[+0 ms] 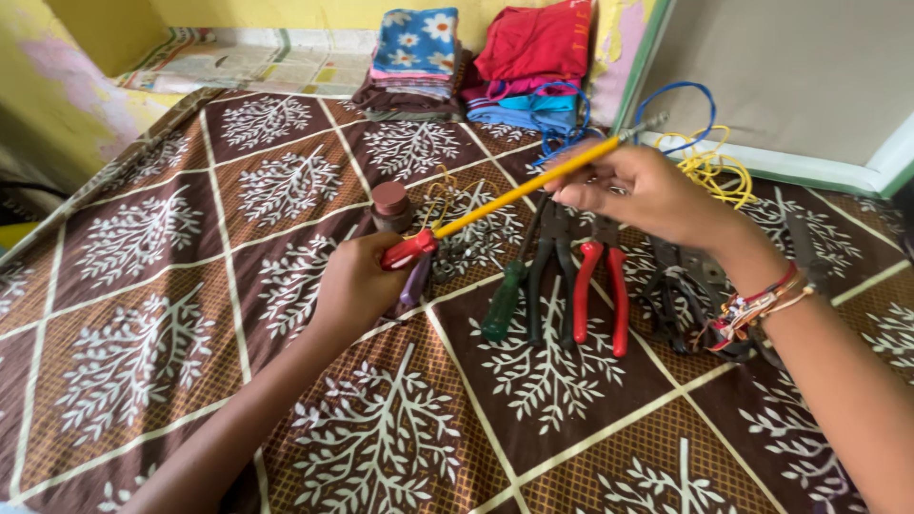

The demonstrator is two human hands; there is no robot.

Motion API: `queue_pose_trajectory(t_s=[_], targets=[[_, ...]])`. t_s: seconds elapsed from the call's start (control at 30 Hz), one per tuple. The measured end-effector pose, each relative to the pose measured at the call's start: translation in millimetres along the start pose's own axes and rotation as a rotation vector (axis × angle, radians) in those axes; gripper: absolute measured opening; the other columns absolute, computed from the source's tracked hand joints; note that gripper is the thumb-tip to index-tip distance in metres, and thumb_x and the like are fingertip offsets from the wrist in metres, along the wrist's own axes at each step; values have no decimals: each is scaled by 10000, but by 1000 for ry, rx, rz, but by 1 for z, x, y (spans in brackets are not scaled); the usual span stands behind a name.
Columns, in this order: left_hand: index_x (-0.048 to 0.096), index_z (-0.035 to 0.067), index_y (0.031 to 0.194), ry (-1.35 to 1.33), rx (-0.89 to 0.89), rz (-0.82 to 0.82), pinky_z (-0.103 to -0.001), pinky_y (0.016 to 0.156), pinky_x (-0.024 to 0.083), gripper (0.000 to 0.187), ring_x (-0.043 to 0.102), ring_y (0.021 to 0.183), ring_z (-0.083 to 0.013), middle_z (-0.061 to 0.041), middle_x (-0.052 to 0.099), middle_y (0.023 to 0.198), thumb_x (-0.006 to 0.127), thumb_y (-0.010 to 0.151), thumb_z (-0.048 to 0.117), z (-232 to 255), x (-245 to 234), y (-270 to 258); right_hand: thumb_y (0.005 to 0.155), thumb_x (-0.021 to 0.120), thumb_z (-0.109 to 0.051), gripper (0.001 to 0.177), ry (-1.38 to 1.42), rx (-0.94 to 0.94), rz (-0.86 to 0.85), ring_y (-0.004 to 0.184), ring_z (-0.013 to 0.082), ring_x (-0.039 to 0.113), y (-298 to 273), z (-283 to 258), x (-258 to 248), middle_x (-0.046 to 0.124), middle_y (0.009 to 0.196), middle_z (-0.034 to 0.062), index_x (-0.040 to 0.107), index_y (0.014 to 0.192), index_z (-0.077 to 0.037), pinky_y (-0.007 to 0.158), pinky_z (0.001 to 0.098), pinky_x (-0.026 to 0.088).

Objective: The person organizes various tools and hardware on a patterned mat. They pick up and place down pliers, screwdrivers, and shears, and handle small metal components and wires.

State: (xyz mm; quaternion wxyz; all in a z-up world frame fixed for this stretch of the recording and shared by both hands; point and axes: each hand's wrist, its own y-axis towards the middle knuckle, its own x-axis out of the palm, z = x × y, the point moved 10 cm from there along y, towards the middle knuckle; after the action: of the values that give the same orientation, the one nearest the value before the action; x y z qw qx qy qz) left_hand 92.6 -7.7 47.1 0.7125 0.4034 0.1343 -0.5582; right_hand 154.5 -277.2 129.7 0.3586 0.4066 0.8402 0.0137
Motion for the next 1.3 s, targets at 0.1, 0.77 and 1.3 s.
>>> queue_pose_trajectory(t_s=[0.1,0.77,1.3], targets=[[781,72,981,61,40,8,-431,548,490,193,671,556,-313,-167,690,689,749,843,203,16,1,15,965,669,-250,326,451,-33,116,938,169,725,-6,3,-32,724,1044,77,600,1266,-144,864,320,598],[676,109,1000,547,746,-205,-477,671,553,311,698,890,-344,-106,689,903,811,753,240,86,196,131,815,795,-223,435,-60,641,-223,915,218,781,-100,234,-136,834,1006,153,748,1157,43,866,338,603],[764,166,1092,196,485,-453,-453,836,557,403,707,1000,-324,-105,757,1042,826,793,429,47,230,155,743,859,-310,335,-474,626,-288,884,142,714,-103,283,-143,822,940,15,841,1009,-107,840,326,538]])
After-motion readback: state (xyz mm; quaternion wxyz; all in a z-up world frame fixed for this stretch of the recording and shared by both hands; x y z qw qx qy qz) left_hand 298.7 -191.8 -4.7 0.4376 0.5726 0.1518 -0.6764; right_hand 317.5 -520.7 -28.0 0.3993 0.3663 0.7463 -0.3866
